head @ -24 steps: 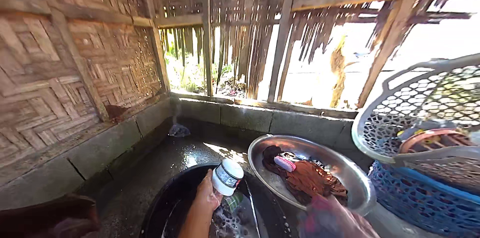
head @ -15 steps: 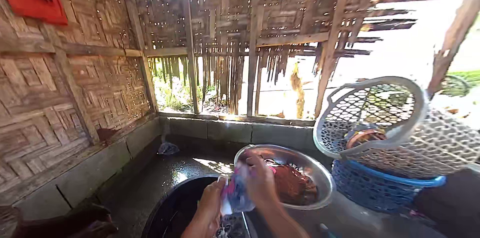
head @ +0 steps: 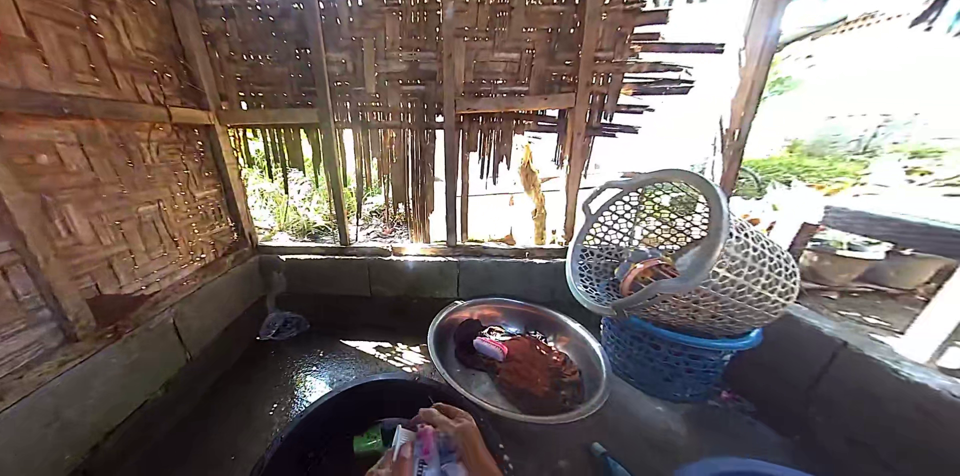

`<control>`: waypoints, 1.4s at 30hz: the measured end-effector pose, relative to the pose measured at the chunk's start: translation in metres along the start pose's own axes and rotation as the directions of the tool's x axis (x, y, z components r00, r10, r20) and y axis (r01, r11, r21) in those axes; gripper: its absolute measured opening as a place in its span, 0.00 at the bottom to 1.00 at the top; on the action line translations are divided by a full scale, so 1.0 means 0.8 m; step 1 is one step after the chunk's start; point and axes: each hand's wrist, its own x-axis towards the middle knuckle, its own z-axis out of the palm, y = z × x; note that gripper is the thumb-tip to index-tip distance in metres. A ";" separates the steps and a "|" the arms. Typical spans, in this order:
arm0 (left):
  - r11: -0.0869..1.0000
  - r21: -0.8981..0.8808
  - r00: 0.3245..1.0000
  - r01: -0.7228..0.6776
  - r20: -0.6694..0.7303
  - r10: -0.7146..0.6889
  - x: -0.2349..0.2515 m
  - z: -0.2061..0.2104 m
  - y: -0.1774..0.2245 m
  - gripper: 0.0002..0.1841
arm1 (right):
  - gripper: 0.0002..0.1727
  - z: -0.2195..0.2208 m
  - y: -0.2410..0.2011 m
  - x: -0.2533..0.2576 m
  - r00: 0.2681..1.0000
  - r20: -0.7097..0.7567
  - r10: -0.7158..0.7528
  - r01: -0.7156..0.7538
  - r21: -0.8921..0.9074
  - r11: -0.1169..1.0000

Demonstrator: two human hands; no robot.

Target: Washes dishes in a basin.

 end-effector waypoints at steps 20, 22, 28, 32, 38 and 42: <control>0.230 -0.951 0.798 0.207 0.028 -0.602 0.015 0.022 0.016 0.23 | 0.23 0.065 0.000 -0.043 0.794 -0.508 -0.333 0.405 0.034 0.913; 0.282 -0.948 0.806 0.146 -0.051 -0.590 0.018 0.021 0.019 0.21 | 0.23 0.079 0.014 -0.052 0.769 -0.460 -0.445 0.451 -0.105 0.887; 0.869 -0.495 0.914 0.009 -0.349 -0.209 0.006 0.017 0.017 0.17 | 0.21 0.077 0.021 -0.052 0.690 -0.203 -0.695 0.597 -0.384 0.705; 0.970 -0.243 0.950 0.002 -0.303 -0.078 -0.015 0.034 0.027 0.21 | 0.14 0.038 -0.011 -0.028 0.815 -0.280 -0.508 0.463 -0.214 0.860; 0.934 -0.354 0.894 0.051 -0.401 -0.201 -0.006 0.022 0.038 0.25 | 0.22 0.051 -0.014 -0.052 0.925 -0.303 -0.228 0.295 0.198 0.935; 0.940 -0.337 0.901 0.047 -0.392 -0.185 -0.005 0.008 0.026 0.25 | 0.21 0.057 -0.008 -0.063 0.946 -0.250 -0.205 0.260 0.208 0.943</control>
